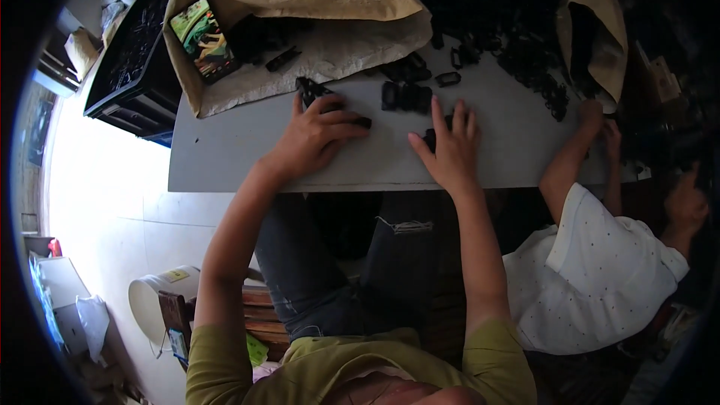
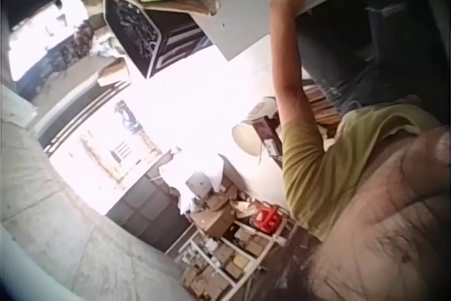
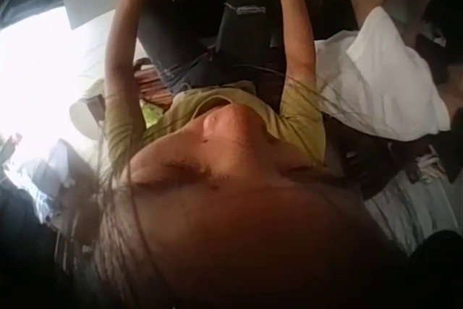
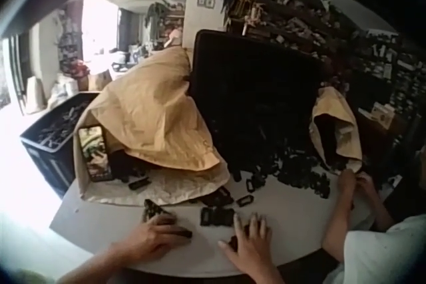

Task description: Manually assembling and inspecting small black plastic components at a workstation.

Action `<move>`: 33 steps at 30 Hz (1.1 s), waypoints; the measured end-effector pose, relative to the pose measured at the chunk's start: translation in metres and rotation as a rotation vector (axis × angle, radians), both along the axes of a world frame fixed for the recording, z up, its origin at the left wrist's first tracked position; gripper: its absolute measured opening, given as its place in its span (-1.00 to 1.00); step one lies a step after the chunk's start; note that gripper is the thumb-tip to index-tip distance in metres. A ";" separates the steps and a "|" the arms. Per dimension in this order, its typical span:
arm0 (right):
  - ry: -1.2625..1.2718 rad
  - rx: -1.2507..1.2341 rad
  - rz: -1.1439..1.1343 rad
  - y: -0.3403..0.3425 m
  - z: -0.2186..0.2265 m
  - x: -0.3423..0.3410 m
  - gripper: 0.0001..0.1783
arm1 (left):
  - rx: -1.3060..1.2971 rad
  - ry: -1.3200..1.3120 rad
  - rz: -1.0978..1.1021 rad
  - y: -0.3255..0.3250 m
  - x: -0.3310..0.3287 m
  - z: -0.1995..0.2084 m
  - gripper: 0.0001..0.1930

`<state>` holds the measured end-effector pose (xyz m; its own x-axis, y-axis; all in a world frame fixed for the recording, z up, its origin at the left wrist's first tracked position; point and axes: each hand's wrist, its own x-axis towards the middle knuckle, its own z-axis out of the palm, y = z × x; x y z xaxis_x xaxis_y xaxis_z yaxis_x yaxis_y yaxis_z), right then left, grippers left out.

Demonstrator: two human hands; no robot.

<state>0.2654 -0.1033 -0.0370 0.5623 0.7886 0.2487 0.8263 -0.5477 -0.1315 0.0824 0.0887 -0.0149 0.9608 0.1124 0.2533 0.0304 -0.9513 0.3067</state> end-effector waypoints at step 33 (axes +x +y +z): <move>0.105 -0.086 0.041 0.067 0.037 -0.002 -0.60 | -1.000 -0.666 0.408 0.040 -0.058 -0.010 -0.65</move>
<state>0.2629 -0.0366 0.0003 0.5487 0.8272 0.1210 0.8322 -0.5268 -0.1728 0.0242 0.1286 -0.0245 0.5312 0.7900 0.3063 -0.1700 -0.2548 0.9519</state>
